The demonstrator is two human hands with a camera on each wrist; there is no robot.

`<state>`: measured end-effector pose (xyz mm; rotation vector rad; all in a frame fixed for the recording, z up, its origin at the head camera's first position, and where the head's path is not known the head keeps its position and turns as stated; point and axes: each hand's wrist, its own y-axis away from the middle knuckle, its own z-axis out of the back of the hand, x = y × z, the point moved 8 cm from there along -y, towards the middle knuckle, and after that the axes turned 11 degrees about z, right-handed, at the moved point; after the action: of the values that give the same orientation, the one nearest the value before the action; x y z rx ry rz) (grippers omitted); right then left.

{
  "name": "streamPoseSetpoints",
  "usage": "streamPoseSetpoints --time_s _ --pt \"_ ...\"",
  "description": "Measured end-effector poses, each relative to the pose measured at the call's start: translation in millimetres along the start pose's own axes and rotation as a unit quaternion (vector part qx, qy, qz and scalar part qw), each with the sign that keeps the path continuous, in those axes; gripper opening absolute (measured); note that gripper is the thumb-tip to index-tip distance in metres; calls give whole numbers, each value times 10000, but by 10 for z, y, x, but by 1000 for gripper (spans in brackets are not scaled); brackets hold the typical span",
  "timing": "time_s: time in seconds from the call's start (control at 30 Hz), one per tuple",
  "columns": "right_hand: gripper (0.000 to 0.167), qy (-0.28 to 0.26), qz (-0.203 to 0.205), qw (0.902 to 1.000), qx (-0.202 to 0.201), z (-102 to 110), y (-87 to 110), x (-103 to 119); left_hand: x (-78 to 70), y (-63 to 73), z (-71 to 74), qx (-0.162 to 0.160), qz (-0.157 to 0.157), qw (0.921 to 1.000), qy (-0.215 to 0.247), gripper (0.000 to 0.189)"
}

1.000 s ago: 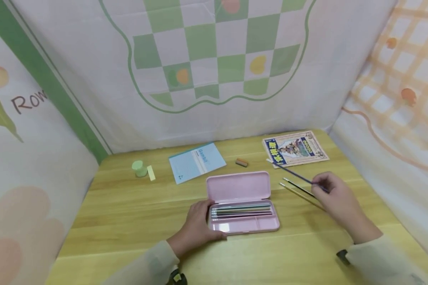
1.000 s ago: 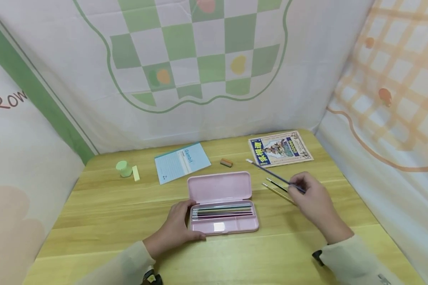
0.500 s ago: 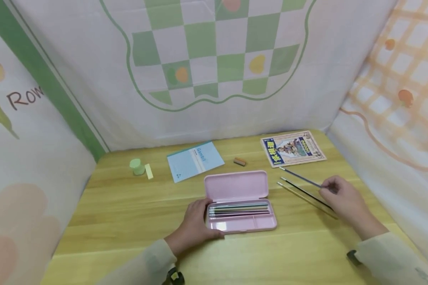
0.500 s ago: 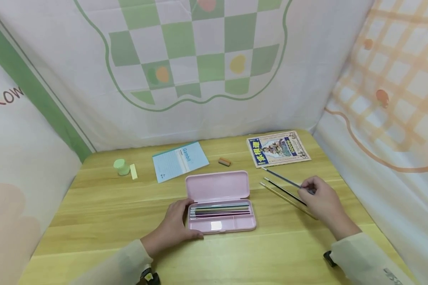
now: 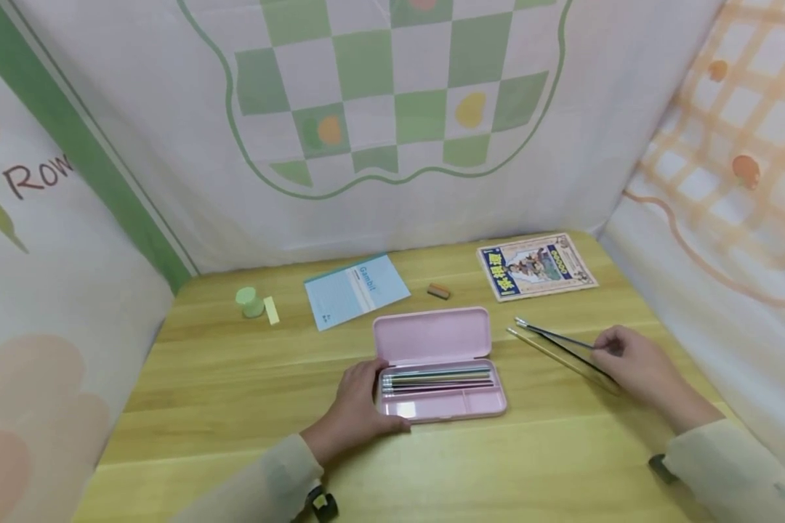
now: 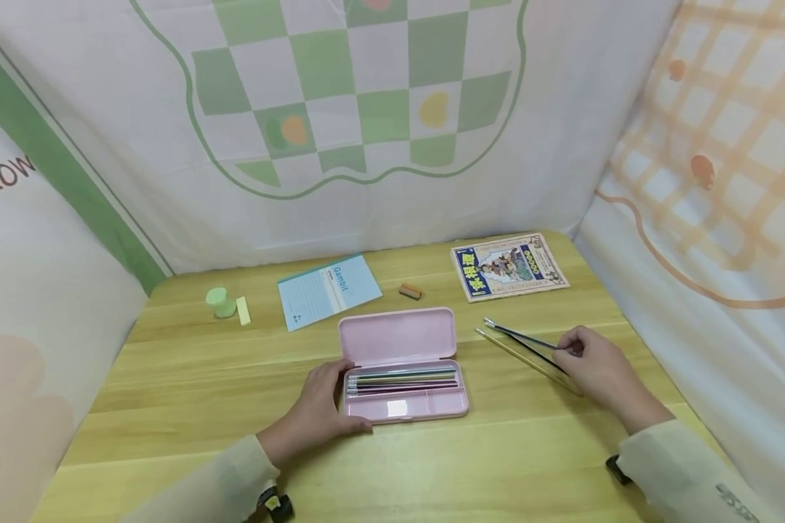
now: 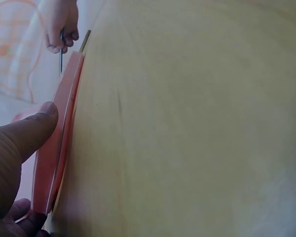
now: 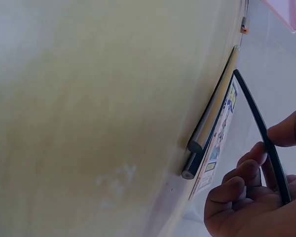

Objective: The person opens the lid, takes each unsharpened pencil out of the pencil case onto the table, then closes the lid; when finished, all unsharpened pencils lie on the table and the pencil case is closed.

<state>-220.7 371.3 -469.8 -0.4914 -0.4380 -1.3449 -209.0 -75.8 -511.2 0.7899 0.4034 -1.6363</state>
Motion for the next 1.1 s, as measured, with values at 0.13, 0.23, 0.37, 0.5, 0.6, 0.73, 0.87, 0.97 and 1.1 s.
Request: streamPoseSetpoints --time_s 0.13,0.23,0.37,0.5,0.6,0.73,0.87,0.97,1.1 --pt "27 62 39 9997 213 -18 -4 5 -8 2 4 -27 -34 10000 10 120" --pt "25 108 82 9992 366 -39 -5 20 -10 -5 4 -42 -55 10000 21 120" --pt "22 186 132 9985 491 -69 -14 33 -4 -12 9 -64 -52 10000 17 121" --pt "18 295 216 9977 572 -103 -20 44 10 -9 5 -57 -6 10000 47 122" --pt "16 343 274 9971 622 -135 -20 51 22 -3 -5 -36 33 10000 50 124" --pt "17 371 293 9967 664 -161 -23 50 21 6 -4 -42 42 10000 54 124" --pt "18 403 247 9965 691 -160 -30 41 10 12 4 -43 30 10000 73 123" --pt "19 457 298 9967 599 -151 -29 75 1 13 7 -31 17 10000 53 123" --pt "15 442 519 9966 454 -190 -16 291 -8 10 5 -31 -16 10000 12 122"
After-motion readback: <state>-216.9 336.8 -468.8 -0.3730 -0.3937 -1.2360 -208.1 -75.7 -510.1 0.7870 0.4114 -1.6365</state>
